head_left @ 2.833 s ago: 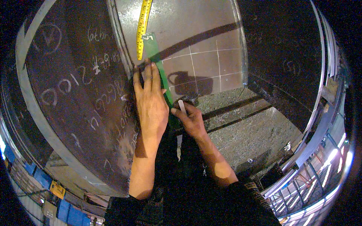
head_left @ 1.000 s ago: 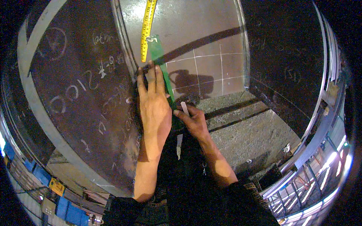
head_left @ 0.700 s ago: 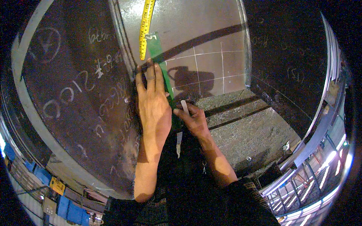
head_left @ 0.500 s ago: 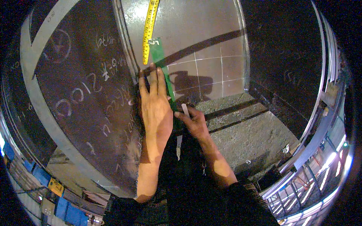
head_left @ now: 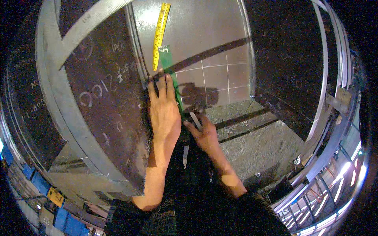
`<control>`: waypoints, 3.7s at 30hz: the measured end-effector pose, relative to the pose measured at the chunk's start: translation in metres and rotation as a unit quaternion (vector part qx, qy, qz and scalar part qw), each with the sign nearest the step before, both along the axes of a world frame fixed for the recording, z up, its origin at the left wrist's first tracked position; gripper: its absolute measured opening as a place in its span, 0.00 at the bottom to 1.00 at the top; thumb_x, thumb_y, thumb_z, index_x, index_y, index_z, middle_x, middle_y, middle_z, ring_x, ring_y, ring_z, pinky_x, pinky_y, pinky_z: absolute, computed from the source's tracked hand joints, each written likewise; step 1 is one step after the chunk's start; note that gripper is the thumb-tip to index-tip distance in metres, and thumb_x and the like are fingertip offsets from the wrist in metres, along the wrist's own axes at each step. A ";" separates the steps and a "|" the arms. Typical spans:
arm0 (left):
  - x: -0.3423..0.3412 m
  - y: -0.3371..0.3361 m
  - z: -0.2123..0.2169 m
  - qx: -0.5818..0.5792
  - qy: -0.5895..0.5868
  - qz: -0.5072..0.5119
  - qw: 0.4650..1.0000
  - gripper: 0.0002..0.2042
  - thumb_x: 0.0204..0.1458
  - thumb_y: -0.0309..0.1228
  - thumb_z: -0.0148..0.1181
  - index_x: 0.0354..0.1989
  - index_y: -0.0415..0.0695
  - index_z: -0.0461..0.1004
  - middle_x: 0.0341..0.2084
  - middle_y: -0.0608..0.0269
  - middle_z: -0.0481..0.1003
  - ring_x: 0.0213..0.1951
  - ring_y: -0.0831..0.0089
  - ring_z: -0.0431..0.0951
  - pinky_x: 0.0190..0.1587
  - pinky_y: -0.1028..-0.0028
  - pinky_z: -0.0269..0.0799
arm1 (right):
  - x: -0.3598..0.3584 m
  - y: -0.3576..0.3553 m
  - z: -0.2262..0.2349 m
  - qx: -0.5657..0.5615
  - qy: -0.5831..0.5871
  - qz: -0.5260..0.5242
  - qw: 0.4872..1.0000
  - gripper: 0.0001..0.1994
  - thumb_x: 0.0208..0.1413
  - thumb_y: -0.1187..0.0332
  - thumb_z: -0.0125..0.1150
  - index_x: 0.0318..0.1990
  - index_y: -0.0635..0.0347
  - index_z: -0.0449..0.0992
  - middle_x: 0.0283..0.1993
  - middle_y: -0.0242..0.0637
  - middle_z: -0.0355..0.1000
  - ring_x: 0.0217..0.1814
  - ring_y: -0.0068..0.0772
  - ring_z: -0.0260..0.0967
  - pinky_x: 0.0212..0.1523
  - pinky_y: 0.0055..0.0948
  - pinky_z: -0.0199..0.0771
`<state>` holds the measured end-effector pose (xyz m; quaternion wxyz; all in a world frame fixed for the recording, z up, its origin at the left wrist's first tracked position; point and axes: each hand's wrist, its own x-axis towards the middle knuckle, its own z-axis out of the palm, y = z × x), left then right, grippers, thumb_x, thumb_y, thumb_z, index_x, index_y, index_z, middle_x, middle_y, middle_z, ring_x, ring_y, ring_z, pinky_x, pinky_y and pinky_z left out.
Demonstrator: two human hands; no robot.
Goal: The person measures and marks a large metal sheet using a tape measure, a square ruler, and a white marker. They draw straight lines and make measurement marks on the sheet's surface in a workshop setting.
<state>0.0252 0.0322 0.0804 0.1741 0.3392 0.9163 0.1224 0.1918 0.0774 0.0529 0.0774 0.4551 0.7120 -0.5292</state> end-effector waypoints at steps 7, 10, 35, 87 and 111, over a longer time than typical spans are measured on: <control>0.000 -0.002 0.001 -0.004 0.005 -0.011 1.000 0.27 0.54 0.20 0.47 0.65 0.29 0.61 0.67 0.42 0.59 0.65 0.38 0.59 0.70 0.57 0.55 | -0.044 0.035 0.043 0.266 0.041 0.121 0.956 0.13 0.61 0.69 0.56 0.52 0.60 0.72 0.42 0.57 0.73 0.47 0.65 0.71 0.48 0.49 0.73; 0.000 -0.001 0.000 -0.007 0.019 -0.019 1.000 0.27 0.54 0.20 0.47 0.65 0.29 0.61 0.66 0.42 0.60 0.65 0.39 0.59 0.70 0.58 0.55 | -0.081 0.052 0.033 0.243 0.031 0.097 0.965 0.10 0.59 0.70 0.58 0.47 0.59 0.73 0.41 0.54 0.73 0.45 0.62 0.72 0.46 0.49 0.73; 0.003 -0.004 -0.007 0.019 0.064 -0.043 0.997 0.30 0.50 0.19 0.55 0.65 0.28 0.61 0.65 0.40 0.61 0.65 0.38 0.60 0.70 0.56 0.55 | 0.003 0.006 0.062 0.141 -0.147 0.164 0.965 0.21 0.59 0.62 0.56 0.52 0.74 0.69 0.37 0.60 0.77 0.40 0.58 0.78 0.38 0.49 0.79; 0.152 0.059 0.181 0.310 0.039 0.036 0.949 0.15 0.58 0.27 0.58 0.52 0.38 0.77 0.46 0.46 0.80 0.49 0.55 0.80 0.53 0.63 0.72 | 0.755 0.132 -0.169 -0.126 -0.167 -0.390 0.897 0.15 0.57 0.56 0.61 0.36 0.59 0.82 0.21 0.36 0.69 0.20 0.33 0.65 0.21 0.36 0.61; -0.098 0.136 0.170 0.063 0.169 -0.057 0.982 0.26 0.55 0.45 0.62 0.55 0.38 0.72 0.52 0.36 0.72 0.54 0.40 0.72 0.56 0.53 0.69 | 0.588 0.197 -0.138 -0.012 -0.290 -0.273 0.917 0.20 0.50 0.48 0.68 0.39 0.54 0.84 0.35 0.44 0.81 0.33 0.46 0.78 0.35 0.42 0.75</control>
